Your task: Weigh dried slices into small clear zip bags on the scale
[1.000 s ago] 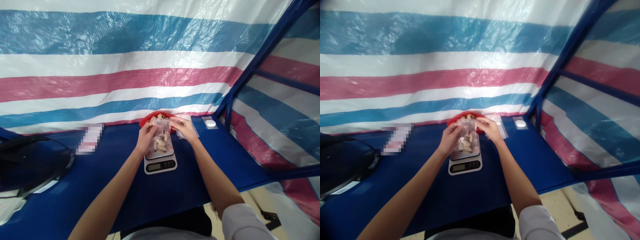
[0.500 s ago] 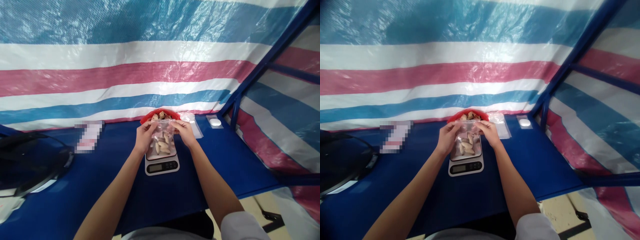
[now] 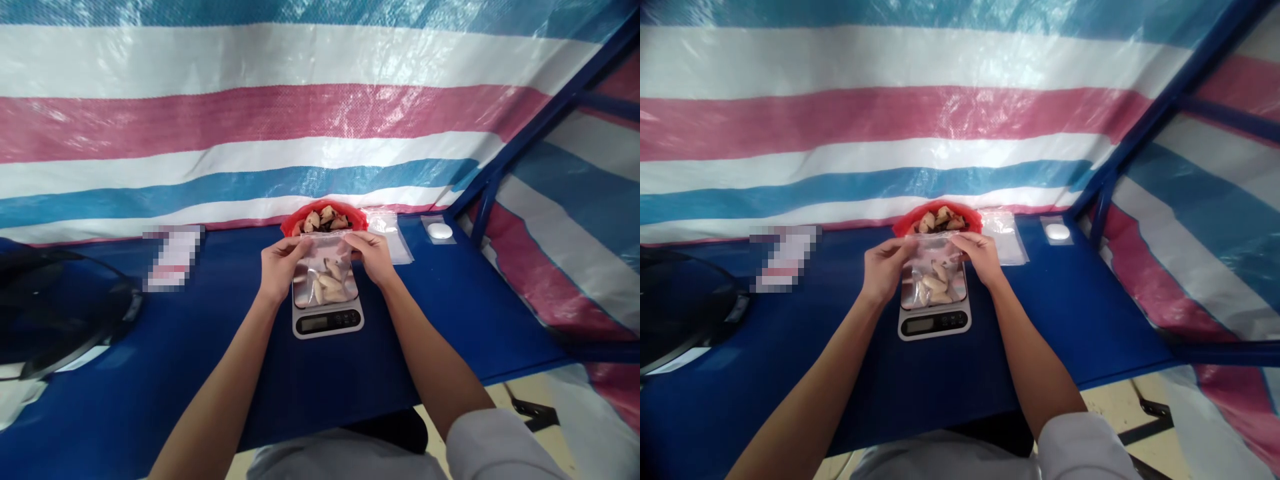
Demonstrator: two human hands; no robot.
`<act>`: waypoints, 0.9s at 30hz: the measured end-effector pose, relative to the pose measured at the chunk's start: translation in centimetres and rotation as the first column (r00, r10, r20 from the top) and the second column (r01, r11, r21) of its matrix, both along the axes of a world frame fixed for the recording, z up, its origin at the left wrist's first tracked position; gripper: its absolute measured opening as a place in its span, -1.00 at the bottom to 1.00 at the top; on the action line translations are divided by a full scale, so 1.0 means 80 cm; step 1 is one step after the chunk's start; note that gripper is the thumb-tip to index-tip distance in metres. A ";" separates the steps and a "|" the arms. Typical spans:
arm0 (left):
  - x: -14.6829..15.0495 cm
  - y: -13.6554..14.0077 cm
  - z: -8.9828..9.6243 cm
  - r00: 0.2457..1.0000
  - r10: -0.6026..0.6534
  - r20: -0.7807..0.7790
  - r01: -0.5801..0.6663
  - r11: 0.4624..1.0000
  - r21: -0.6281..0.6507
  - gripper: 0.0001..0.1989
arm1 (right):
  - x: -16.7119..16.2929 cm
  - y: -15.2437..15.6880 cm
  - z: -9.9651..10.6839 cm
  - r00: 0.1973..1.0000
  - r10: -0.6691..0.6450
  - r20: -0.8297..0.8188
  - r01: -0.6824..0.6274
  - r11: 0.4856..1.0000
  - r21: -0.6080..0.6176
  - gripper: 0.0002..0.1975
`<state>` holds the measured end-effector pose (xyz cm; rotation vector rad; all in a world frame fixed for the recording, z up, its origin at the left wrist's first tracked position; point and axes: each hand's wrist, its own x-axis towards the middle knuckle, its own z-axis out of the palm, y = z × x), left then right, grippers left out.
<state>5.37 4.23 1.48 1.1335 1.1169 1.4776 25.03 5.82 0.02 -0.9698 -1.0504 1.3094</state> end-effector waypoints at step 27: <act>-0.007 -0.001 -0.018 0.992 0.016 0.129 -0.012 1.000 -0.029 -0.69 | -0.006 -0.006 -0.003 0.996 -0.091 0.012 0.092 0.996 -0.014 -0.65</act>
